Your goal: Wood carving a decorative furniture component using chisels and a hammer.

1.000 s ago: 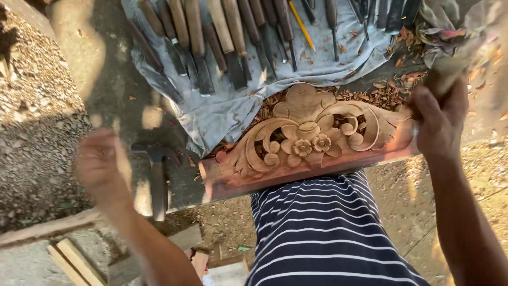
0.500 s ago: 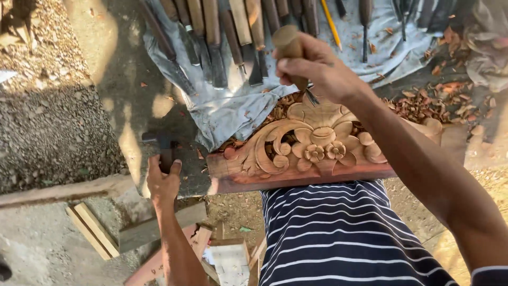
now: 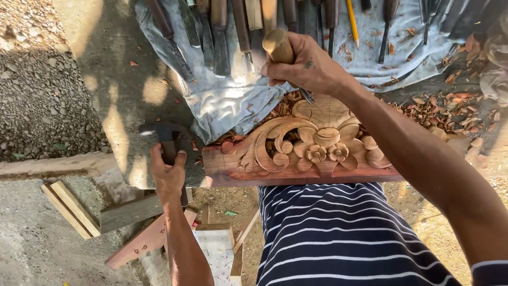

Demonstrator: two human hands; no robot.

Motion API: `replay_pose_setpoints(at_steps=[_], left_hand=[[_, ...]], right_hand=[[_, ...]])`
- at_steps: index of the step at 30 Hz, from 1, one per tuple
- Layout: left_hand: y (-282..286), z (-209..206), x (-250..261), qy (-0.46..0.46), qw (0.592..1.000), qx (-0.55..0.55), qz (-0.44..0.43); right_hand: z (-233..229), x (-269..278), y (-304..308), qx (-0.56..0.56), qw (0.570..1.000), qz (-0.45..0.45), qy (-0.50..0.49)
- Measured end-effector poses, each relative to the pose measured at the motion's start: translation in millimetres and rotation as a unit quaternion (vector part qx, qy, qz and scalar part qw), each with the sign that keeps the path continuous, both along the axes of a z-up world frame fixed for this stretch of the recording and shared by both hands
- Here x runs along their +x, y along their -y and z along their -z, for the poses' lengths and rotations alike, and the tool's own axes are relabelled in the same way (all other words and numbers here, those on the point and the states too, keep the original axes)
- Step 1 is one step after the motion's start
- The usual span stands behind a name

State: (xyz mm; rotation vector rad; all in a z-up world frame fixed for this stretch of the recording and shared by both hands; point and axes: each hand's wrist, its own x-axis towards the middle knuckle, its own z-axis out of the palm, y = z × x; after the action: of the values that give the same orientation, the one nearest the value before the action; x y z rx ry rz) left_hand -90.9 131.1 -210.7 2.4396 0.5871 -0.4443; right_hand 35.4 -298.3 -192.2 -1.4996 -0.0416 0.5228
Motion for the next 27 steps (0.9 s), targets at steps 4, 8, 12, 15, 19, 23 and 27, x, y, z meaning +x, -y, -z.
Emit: replay_pose_setpoints(at_steps=[4, 8, 12, 15, 19, 23, 27], left_hand=[[18, -18, 11, -0.046, 0.998, 0.021, -0.044], [12, -13, 7, 0.018, 1.000, -0.016, -0.007], [-15, 10, -8, 0.093, 0.987, -0.128, 0.006], [52, -62, 20, 0.049, 0.971, -0.182, -0.146], [61, -75, 21, 0.118, 0.955, -0.259, -0.080], [86, -110, 37, 0.136, 0.947, -0.286, -0.054], [97, -125, 47, 0.189, 0.887, -0.419, -0.031]], right_hand=[[-1, -1, -5, -0.002, 1.000, -0.011, -0.019], [4, -2, -8, 0.004, 1.000, -0.014, 0.008], [4, 0, -13, -0.017, 0.999, -0.038, 0.020], [8, 1, -14, -0.035, 0.998, -0.043, 0.013], [9, 3, -15, -0.047, 0.998, -0.050, 0.014], [9, 4, -19, -0.044, 0.997, -0.056, 0.012], [23, 2, -15, -0.010, 0.998, -0.055, 0.018]])
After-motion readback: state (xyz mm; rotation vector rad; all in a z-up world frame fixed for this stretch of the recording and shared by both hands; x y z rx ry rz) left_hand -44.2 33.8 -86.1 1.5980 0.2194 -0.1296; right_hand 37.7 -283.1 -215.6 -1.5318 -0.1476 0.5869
